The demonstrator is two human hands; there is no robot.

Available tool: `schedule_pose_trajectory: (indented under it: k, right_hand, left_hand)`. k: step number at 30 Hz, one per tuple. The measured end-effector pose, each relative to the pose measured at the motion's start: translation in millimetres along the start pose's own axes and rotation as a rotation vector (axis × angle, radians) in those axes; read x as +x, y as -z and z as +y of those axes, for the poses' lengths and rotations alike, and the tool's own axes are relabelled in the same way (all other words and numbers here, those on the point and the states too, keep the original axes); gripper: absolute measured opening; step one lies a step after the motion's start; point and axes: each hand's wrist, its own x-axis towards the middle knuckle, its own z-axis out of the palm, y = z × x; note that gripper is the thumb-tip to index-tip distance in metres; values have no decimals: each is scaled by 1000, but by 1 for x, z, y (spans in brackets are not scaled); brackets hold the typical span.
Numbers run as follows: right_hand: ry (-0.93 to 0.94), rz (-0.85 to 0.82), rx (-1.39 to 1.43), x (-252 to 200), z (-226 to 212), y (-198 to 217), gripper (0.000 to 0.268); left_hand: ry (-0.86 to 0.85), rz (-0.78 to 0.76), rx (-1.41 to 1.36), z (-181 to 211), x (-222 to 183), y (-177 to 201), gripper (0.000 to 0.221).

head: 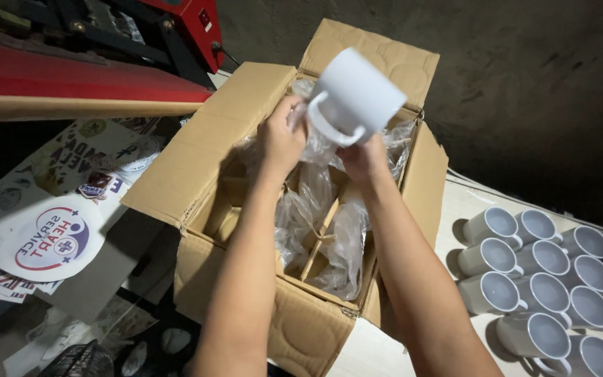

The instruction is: Unpacking white mugs from a cardboard box and removing their plastic wrappers.

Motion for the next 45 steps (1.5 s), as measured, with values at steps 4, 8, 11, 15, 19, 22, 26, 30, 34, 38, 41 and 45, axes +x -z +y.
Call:
schedule_pose_trajectory:
  k: [4,8,11,15,19,22,26,30,34,38,41,45]
  right_hand:
    - [49,169,-98,-21,-16,-30,38]
    - [205,32,-103,-3,10,2,42]
    - [266,72,-77,-2,2,1,41]
    - [231,186,21,20,6,21,32]
    - [60,301,275,18,-4,11,26]
    - [127,194,426,36,10,40,26]
    - [76,256,436,26,5,31,29]
    - [60,335,265,15,1,14,33]
    - [52,337,112,22,11,23,38]
    - [46,321,99,14,5,12,41]
    - [103,247,120,20,11,18,45]
    - [161,126,61,20,11,27,47]
  left_hand:
    - [-324,54,182,-9,-6,24,26]
    - [-109,-192,237,2,-10,50,15]
    - [-8,-272,276,2,-11,71,17]
    - [204,-527,668,45,-25,111,26]
    - [305,-730,902,20,-42,108,38]
    - [335,-838,980,-31,-61,93,34]
    - [414,-1086,883,-107,-76,75,32]
    - [277,-1199,1006,-117,-76,70,31]
    - [180,-950,904,2,-59,98,54]
    - [149,-634,649,104,-40,84,57]
    - [66,-401,446,89,-26,40,88]
    - [-205,-240,184,43,-17,-16,127]
